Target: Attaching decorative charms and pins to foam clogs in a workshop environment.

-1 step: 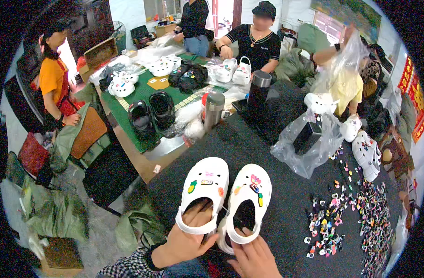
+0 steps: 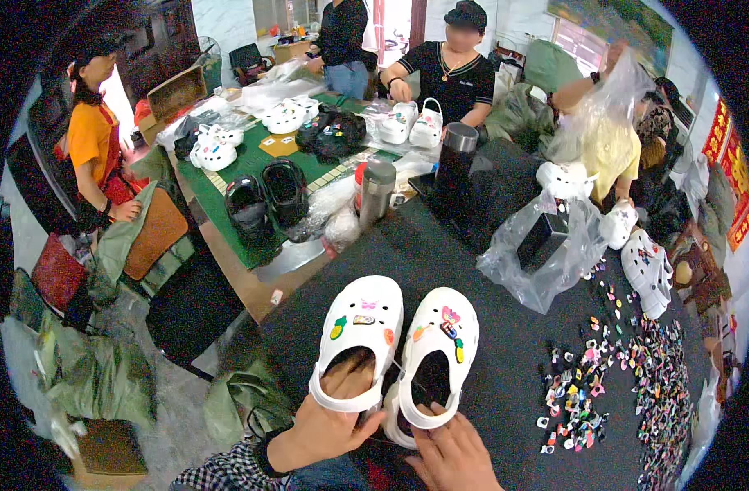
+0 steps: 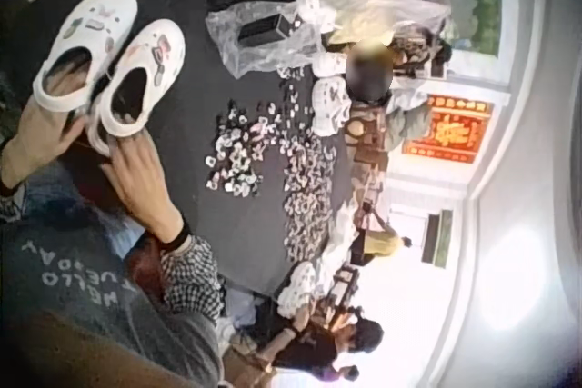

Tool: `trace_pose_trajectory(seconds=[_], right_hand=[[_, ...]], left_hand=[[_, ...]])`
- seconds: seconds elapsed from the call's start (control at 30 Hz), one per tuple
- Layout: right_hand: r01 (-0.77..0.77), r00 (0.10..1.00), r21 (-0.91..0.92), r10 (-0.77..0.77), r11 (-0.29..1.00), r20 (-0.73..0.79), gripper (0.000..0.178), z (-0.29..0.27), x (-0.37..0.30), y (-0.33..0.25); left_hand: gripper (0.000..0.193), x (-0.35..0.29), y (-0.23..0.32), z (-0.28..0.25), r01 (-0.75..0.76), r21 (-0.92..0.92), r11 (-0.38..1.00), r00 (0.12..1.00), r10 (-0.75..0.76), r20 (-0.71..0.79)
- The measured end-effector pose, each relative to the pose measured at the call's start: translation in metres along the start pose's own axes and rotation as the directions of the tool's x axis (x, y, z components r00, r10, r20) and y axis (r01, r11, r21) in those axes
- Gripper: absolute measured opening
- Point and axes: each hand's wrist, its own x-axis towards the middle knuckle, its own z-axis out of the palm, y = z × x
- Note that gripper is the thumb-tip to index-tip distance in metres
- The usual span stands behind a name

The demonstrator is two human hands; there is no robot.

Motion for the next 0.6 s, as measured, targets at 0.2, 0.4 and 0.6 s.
trace_pose_trajectory(seconds=[0.2,0.4,0.6], right_hand=[[-0.085,0.977,0.076,0.098,0.993,-0.191,0.028,-0.022,-0.006,0.012],[-0.167,0.958,0.060,0.176,0.984,-0.226,0.022,-0.027,-0.009,0.012],[-0.132,0.959,0.077,0.147,0.988,-0.243,0.023,-0.021,-0.012,0.007]], left_hand=[[0.049,-0.002,-0.004,-0.003,-0.053,-0.067,0.996,0.998,0.054,0.016],[0.033,-0.029,-0.001,-0.027,-0.061,-0.078,0.995,0.995,0.055,-0.083],[0.029,-0.042,-0.009,-0.039,-0.007,-0.046,0.999,0.984,-0.002,-0.179]])
